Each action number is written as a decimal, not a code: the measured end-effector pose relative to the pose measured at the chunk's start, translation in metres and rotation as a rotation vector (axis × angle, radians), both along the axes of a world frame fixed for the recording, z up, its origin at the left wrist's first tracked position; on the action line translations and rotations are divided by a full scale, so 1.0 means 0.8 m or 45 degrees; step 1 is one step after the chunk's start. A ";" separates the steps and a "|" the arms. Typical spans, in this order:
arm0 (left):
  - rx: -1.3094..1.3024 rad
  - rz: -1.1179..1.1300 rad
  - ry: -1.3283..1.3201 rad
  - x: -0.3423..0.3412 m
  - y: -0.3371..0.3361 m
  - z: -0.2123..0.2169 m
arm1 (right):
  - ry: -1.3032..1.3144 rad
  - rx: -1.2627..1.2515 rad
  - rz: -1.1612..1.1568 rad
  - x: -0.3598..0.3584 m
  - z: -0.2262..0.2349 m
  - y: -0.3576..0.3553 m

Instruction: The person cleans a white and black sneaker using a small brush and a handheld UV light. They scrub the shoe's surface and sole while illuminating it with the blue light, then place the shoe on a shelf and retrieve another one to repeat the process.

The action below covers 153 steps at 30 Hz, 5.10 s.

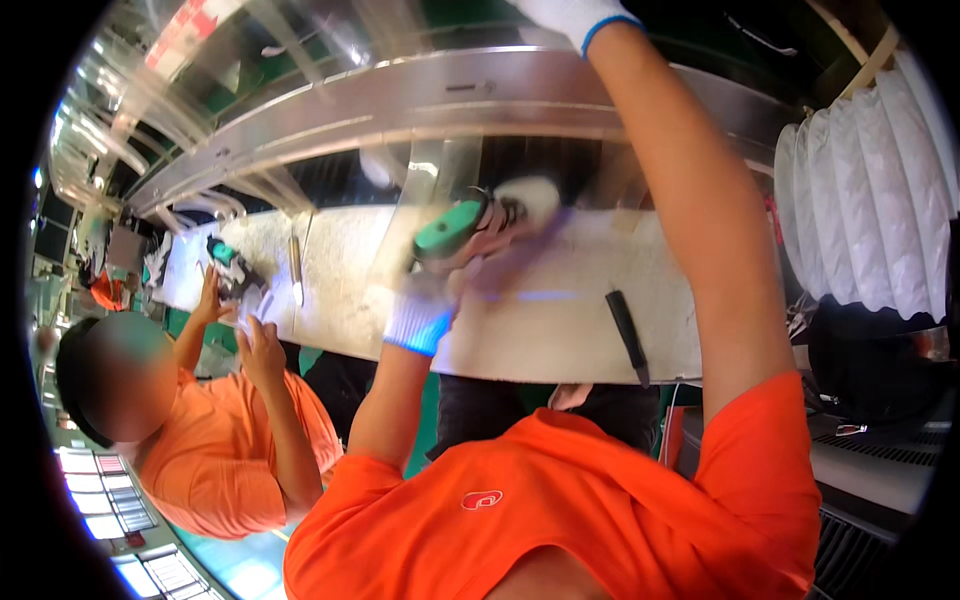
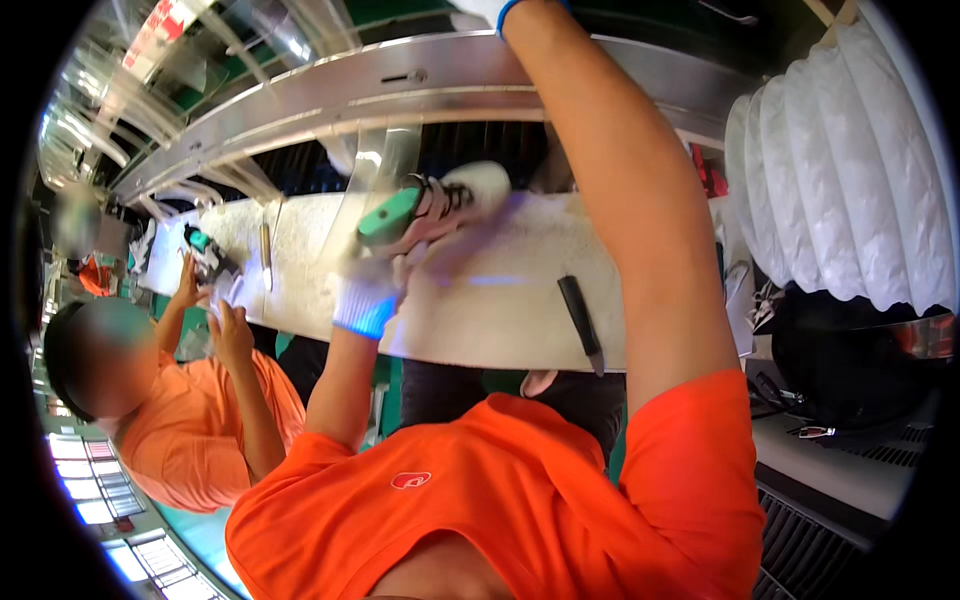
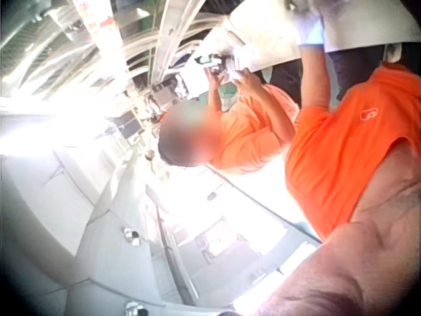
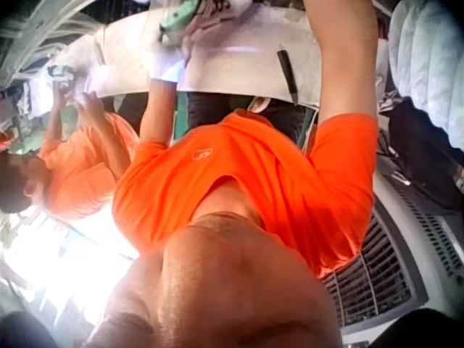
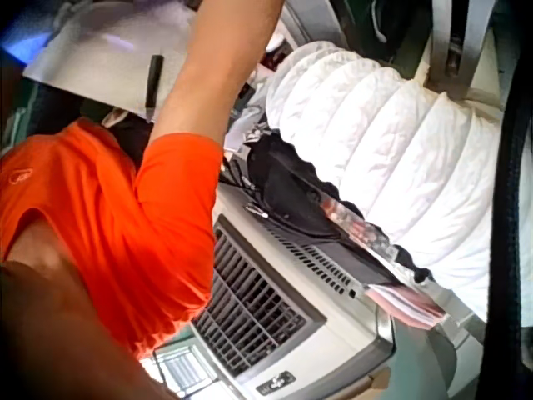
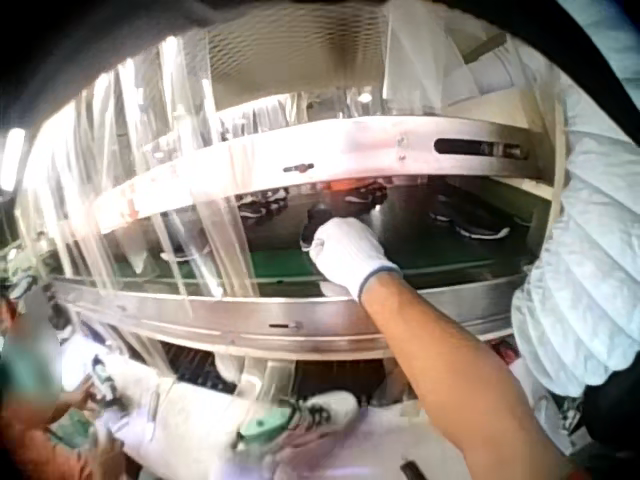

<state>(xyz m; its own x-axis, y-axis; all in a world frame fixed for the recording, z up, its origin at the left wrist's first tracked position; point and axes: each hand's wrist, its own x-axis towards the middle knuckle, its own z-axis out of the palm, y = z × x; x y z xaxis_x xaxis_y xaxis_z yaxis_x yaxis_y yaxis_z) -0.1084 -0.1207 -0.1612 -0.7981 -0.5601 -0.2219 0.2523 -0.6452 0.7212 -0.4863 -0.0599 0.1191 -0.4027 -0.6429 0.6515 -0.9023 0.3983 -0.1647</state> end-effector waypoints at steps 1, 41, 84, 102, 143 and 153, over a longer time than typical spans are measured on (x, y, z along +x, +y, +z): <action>0.016 -0.026 -0.015 0.048 0.007 -0.003 | -0.008 -0.012 0.002 -0.006 -0.003 0.001; -2.651 0.082 -0.192 0.157 0.126 -0.005 | -0.549 0.542 -0.078 0.358 -0.345 0.428; -2.022 -0.045 0.403 0.083 0.208 0.144 | -1.378 -0.857 0.595 0.413 -0.213 0.397; -1.108 0.034 0.247 0.133 0.266 0.126 | -1.077 -0.725 0.526 0.467 -0.205 0.390; -0.766 -0.598 0.127 0.119 0.217 0.154 | -1.352 -0.655 0.274 0.491 -0.179 0.376; -0.630 -0.579 -0.139 0.111 0.222 0.176 | -1.003 -0.736 0.310 0.486 -0.193 0.368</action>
<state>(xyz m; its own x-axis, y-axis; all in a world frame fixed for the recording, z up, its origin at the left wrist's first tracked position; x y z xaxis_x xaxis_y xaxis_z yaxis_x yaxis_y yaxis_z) -0.0194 0.0570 -0.0201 -0.9659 -0.2303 -0.1185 -0.0570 -0.2571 0.9647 -0.0972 0.2343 -0.0351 -0.7529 -0.4346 0.4942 -0.4993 -0.1121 -0.8592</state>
